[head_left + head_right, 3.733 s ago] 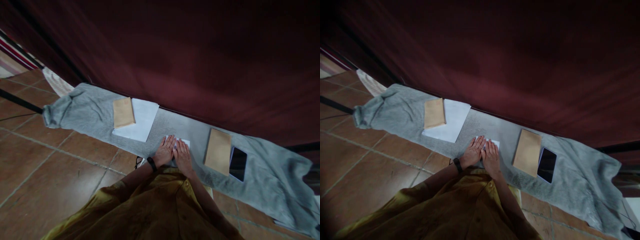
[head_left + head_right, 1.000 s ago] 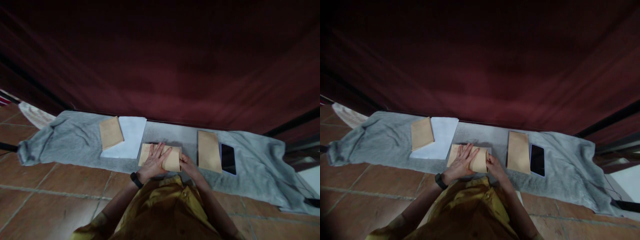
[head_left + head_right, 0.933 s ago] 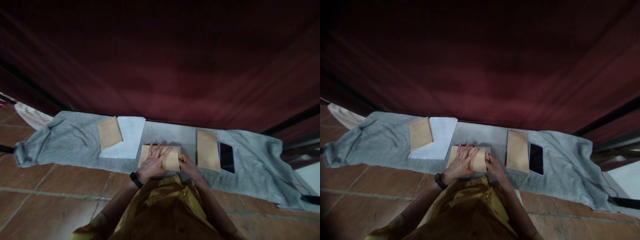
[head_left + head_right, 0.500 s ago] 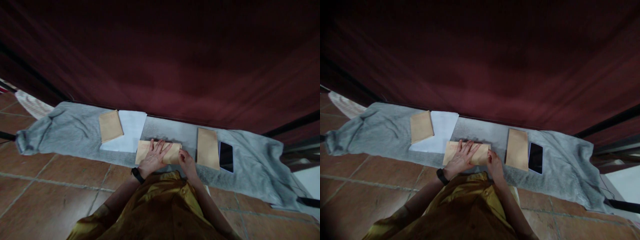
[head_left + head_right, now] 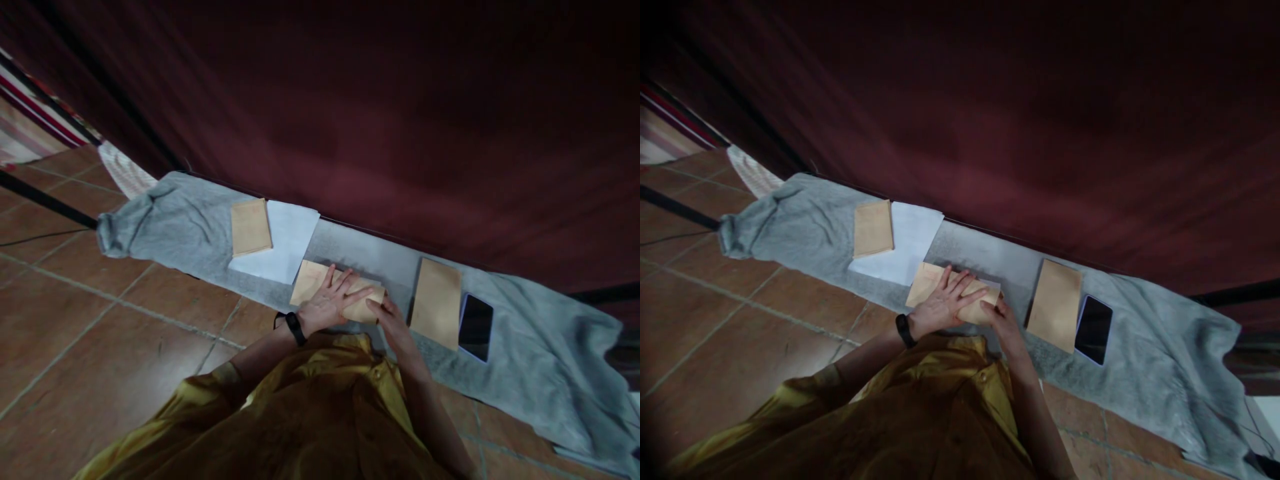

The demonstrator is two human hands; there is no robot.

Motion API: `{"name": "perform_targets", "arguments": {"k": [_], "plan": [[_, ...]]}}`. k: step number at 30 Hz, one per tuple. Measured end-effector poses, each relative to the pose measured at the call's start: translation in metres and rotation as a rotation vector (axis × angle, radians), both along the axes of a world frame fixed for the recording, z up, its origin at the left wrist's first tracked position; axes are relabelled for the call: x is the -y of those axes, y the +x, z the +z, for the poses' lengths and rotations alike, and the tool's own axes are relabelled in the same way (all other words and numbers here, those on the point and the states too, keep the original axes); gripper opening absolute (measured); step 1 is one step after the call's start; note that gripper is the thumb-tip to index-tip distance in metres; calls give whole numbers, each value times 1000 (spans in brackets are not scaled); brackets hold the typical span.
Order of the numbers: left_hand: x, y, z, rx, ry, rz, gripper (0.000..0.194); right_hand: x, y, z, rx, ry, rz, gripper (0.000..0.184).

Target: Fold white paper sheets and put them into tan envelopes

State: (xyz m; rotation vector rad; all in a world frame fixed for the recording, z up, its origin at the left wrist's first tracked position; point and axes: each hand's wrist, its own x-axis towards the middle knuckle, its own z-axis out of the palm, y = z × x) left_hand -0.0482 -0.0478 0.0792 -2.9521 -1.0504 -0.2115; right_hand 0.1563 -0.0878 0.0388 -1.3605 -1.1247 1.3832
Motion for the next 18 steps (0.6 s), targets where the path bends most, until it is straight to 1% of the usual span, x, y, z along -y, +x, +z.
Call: {"name": "perform_targets", "arguments": {"k": [3, 6, 8, 10, 14, 18], "plan": [[-3, -3, 1, 19, -15, -9, 112, 4, 0, 7, -228, -58, -38, 49], [-6, -8, 1, 39, -46, -24, 118, 6, 8, 12, -308, -97, -97, 43], [-7, -12, 2, 51, -70, -39, 118, 7, 14, 14, -326, -133, -110, 38], [-7, -14, 3, 50, -83, -44, 115, 8, 18, 15, -322, -141, -100, 35], [-7, -12, 6, -2, -69, -28, 105, 10, 20, 18, -283, -116, -24, 40], [-6, -11, 7, -48, -72, -35, 104, 11, 23, 15, -298, -146, 32, 44]]}}
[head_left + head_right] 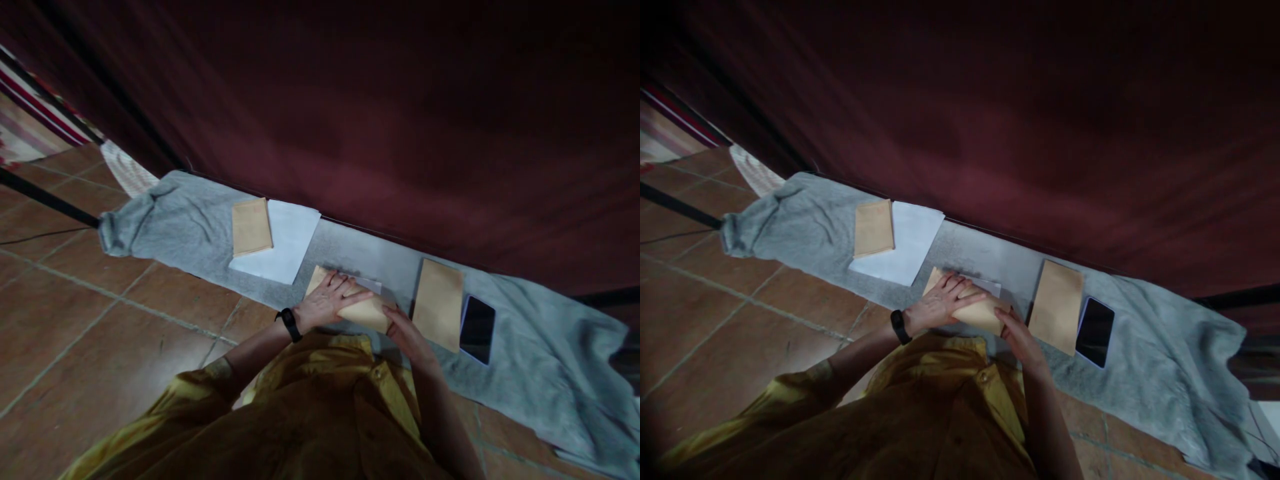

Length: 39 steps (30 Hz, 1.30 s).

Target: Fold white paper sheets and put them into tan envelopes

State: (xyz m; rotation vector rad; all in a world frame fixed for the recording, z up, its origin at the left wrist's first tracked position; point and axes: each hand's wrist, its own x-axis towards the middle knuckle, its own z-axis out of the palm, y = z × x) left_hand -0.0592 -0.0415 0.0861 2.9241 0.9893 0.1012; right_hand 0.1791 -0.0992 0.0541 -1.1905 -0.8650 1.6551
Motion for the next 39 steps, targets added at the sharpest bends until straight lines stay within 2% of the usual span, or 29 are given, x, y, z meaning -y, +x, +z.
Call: {"name": "perform_targets", "arguments": {"k": [3, 10, 15, 17, 20, 24, 26, 29, 32, 36, 39], "plan": [[0, 0, -2, 9, -5, -11, 105, -1, 3, -4, 18, -27, -7, 46], [-1, -15, -8, 93, -61, 78, 99, -8, 5, -15, 101, 71, -8, 59], [2, -51, -12, 115, -24, 247, 106, -22, 13, -40, 652, 184, -268, 52], [4, -66, -15, 116, -4, 308, 105, -28, 11, -47, 786, 212, -322, 47], [8, -86, -19, 101, 18, 361, 103, -34, -3, -52, 905, 225, -328, 39], [14, -103, -23, 51, 57, 452, 101, -39, -23, -54, 1216, 240, -278, 32], [16, -111, -25, 38, 69, 478, 101, -40, -28, -54, 1305, 251, -259, 29], [18, -122, -29, 42, 68, 496, 100, -40, -27, -55, 1275, 267, -269, 22], [19, -130, -32, 49, 66, 517, 100, -38, -20, -53, 1072, 270, -331, 14], [20, -132, -32, 44, 54, 528, 102, -41, -8, -48, 698, 283, -474, 25], [19, -129, -32, 58, 33, 516, 102, -45, -8, -43, 614, 304, -511, 31]]}}
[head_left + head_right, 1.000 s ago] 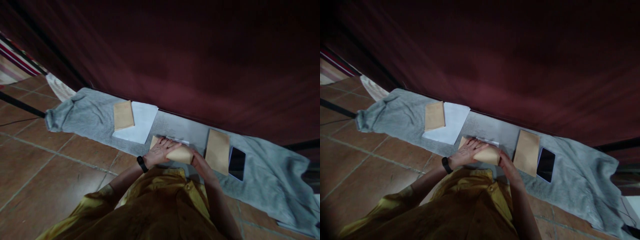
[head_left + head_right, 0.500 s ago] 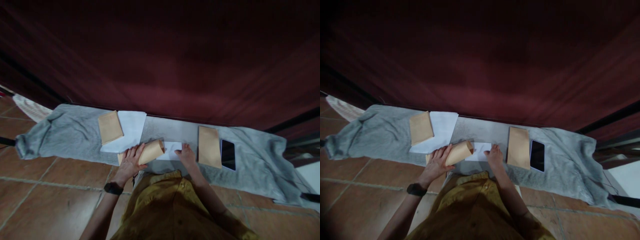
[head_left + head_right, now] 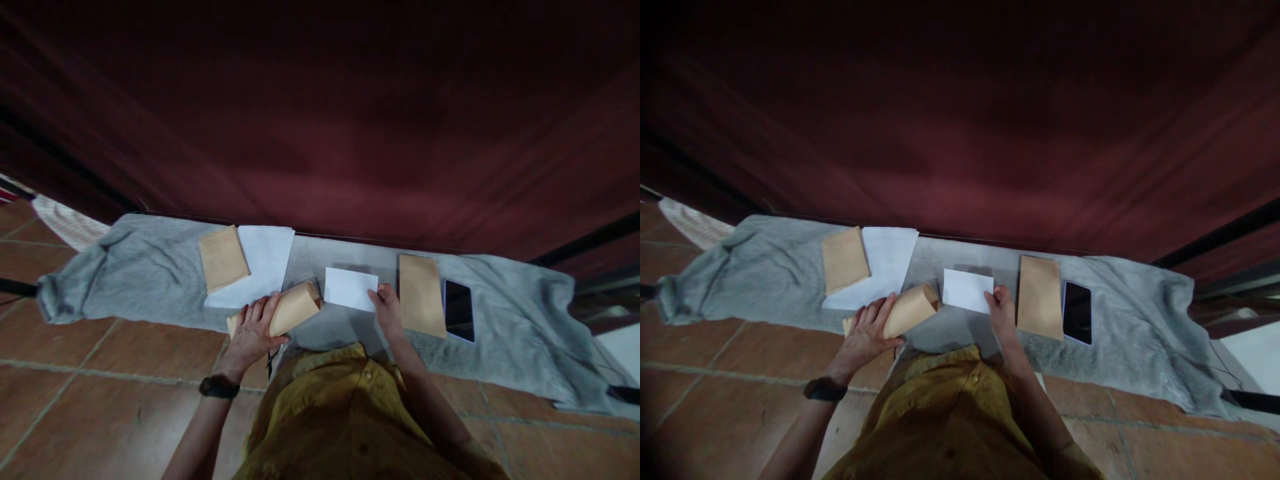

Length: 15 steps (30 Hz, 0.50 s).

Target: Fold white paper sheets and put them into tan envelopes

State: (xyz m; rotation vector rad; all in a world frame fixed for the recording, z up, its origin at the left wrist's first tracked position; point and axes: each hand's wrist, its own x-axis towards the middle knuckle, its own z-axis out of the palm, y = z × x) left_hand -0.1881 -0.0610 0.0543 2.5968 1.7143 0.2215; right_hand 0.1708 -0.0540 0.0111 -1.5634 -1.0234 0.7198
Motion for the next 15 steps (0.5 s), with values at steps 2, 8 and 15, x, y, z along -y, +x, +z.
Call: {"name": "perform_targets", "arguments": {"k": [2, 8, 15], "plan": [[-1, 2, -1, 9, -16, -8, 102, -1, -5, 2, -34, 20, 10, 32], [-3, 1, -8, -5, -21, -6, 103, 5, -14, -1, 39, -26, 99, 30], [-6, 3, -10, 22, -22, -50, 107, 0, 8, 0, 136, -142, 336, 22]]}}
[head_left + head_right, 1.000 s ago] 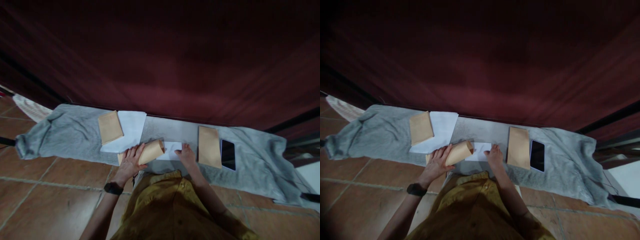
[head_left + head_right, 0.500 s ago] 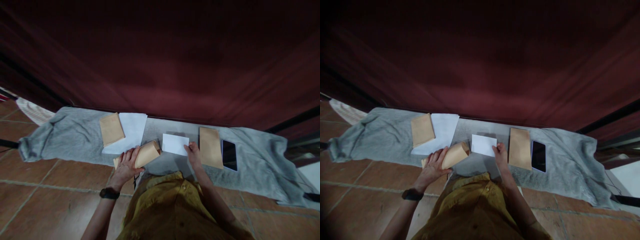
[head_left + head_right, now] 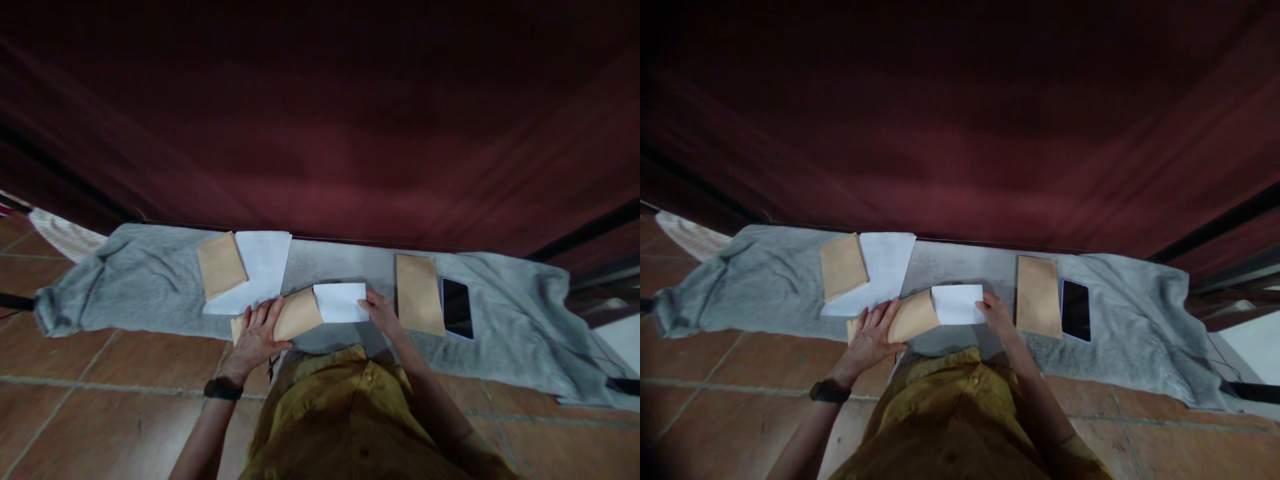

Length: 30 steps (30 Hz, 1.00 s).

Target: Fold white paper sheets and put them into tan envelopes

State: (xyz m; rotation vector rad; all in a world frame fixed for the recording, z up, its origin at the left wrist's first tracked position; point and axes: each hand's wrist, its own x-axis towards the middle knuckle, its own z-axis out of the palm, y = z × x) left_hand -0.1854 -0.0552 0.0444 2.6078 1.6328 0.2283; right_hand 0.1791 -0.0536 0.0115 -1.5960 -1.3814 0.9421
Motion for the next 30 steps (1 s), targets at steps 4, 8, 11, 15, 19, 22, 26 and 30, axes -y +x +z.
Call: {"name": "perform_targets", "arguments": {"k": [4, 8, 11, 15, 19, 22, 26, 30], "plan": [[-5, 1, -6, 25, -27, -28, 109, -7, 8, 5, 50, -51, 78, 19], [-9, 0, -7, 35, -48, -53, 113, -13, 5, 6, 80, -79, 101, 21], [-14, 5, -4, 49, -67, -82, 115, -16, -5, 5, 90, -85, 78, 22], [-21, 15, -3, 69, -100, -106, 119, -15, -19, 3, 87, -77, -1, 25], [-26, 22, -6, 98, -136, -125, 122, -13, -13, 1, 60, -89, -45, 26], [-27, 26, -6, 123, -157, -163, 123, -12, -2, 1, 24, -102, -36, 24], [-27, 35, -3, 147, -170, -183, 124, -9, -4, -1, -21, -106, -52, 28], [-26, 51, 2, 165, -170, -203, 129, -3, -27, -4, -59, -78, -76, 26]]}}
